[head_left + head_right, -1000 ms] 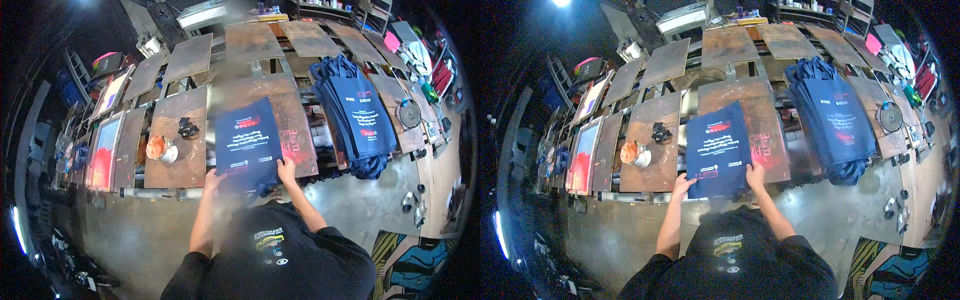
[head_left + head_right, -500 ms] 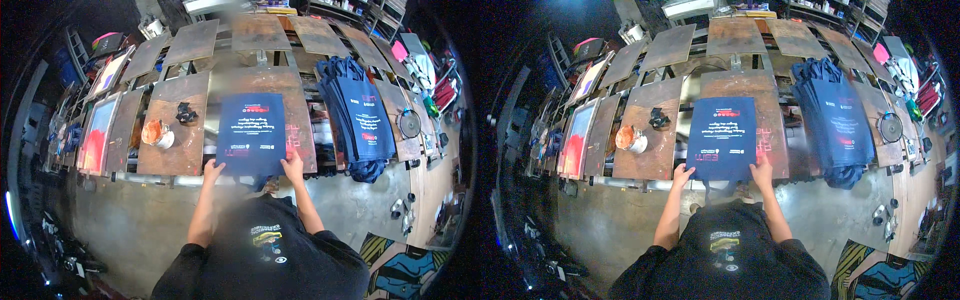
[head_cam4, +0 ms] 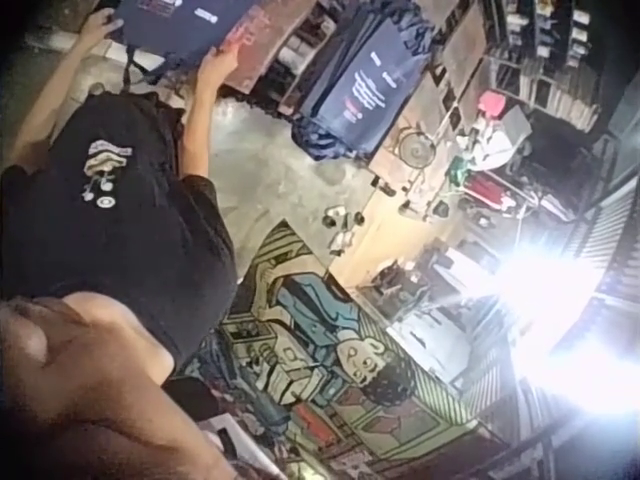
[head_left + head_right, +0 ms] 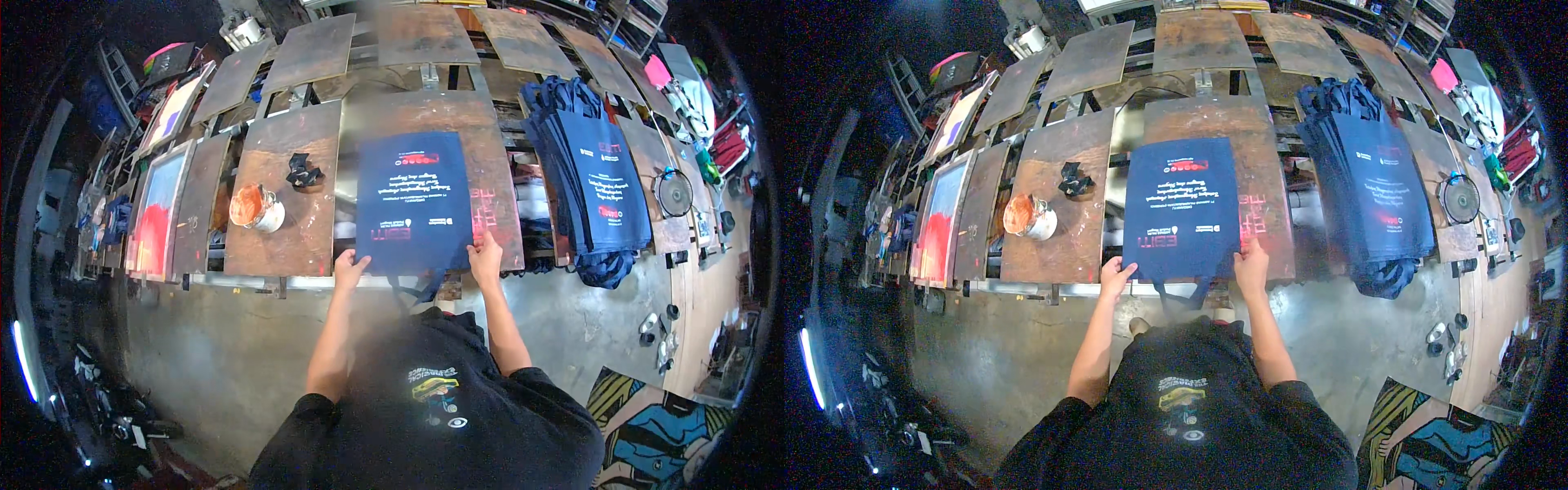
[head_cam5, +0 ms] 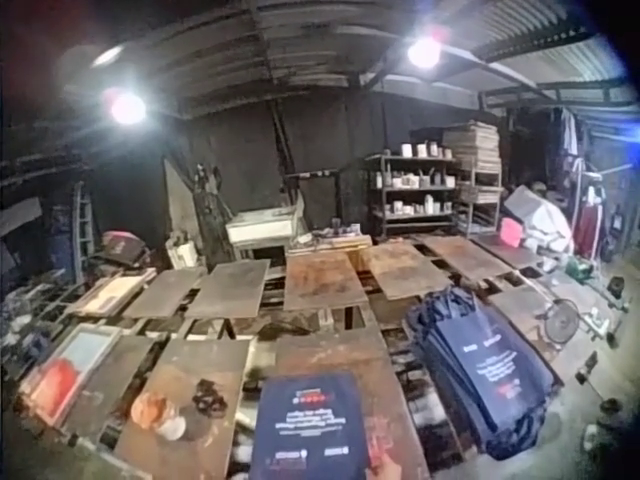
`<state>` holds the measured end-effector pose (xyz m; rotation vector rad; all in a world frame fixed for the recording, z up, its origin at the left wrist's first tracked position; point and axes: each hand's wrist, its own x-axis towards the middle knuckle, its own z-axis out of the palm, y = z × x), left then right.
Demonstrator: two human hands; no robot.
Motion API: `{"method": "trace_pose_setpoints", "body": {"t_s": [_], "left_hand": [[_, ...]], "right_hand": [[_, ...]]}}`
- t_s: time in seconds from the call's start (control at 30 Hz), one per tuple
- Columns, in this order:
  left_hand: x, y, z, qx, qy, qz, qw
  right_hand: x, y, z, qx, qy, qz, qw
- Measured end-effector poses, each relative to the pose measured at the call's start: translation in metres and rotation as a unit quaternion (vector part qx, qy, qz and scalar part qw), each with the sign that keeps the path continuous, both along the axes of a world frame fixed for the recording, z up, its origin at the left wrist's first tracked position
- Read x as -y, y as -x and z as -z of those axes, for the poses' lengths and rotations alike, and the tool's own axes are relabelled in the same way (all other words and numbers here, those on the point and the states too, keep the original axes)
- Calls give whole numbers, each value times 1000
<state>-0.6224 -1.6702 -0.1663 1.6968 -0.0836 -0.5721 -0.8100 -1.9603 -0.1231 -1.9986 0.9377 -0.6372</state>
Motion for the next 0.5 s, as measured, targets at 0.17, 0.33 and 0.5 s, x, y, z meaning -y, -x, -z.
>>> {"method": "trace_pose_setpoints", "body": {"t_s": [0.17,0.33,0.5], "left_hand": [[-2,3,6,-2,11,16,1000],[-4,3,6,7,10,18,1000],[-4,9,11,18,6,12,1000]], "right_hand": [[6,9,11,-1,38,8,999],[4,13,12,-3,33,2,999],[4,16,12,-21,53,1,998]]}}
